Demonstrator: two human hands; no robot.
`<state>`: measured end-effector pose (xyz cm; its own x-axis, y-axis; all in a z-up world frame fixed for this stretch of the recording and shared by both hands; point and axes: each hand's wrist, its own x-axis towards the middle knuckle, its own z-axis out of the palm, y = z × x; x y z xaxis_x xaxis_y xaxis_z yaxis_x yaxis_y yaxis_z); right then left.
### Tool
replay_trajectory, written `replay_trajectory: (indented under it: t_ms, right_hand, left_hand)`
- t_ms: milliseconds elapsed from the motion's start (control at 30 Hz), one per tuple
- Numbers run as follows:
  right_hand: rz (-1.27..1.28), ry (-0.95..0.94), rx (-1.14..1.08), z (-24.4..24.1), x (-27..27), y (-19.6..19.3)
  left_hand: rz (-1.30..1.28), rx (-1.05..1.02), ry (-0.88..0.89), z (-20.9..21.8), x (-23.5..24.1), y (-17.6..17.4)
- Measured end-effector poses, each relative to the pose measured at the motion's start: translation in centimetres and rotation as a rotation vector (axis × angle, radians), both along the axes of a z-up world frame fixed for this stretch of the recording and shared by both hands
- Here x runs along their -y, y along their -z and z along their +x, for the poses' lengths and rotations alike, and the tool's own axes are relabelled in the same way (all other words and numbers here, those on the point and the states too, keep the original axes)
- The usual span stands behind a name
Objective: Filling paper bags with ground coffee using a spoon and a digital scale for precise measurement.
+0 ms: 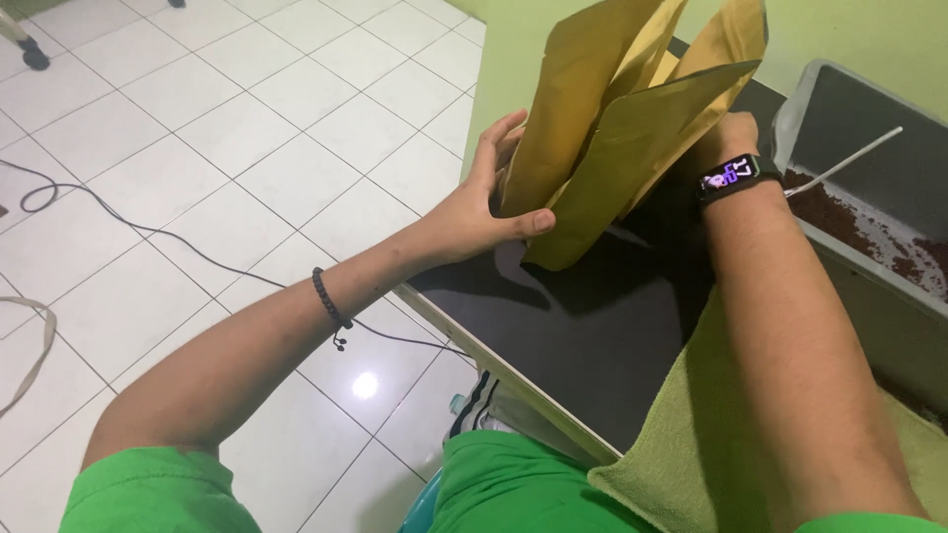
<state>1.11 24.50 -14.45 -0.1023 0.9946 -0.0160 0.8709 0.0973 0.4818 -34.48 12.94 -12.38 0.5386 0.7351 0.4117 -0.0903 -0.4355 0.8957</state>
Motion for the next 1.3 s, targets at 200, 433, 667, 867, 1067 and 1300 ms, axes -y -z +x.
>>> replay_trajectory:
  t_ms: [200, 433, 667, 867, 1067, 1300]
  right_hand:
    - [0.031, -0.025, -0.015, 1.1, 0.7, -0.1]
    - [0.073, -0.044, -0.03, -1.9, -3.5, -6.6]
    - [0.12, -0.086, -0.039, -2.3, -4.9, -8.7]
    - [0.147, -0.09, -0.071, -0.4, -5.3, -8.5]
    - [0.107, -0.061, 0.027, -0.1, -4.5, -11.7]
    - [0.211, 0.006, -0.158, 6.8, 1.2, -16.4]
  left_hand:
    - [-0.013, -0.023, 0.005, -0.2, 0.1, -0.2]
    - [-0.003, -0.039, -0.003, -0.2, -0.1, -0.2]
    - [0.01, -0.039, -0.001, -0.1, 0.1, -0.1]
    - [0.026, -0.052, 0.002, 0.1, 0.4, -1.1]
    - [-0.133, -0.022, -0.022, 0.3, 0.7, -1.5]
    - [0.035, -0.086, -0.023, 0.3, 0.8, -1.0]
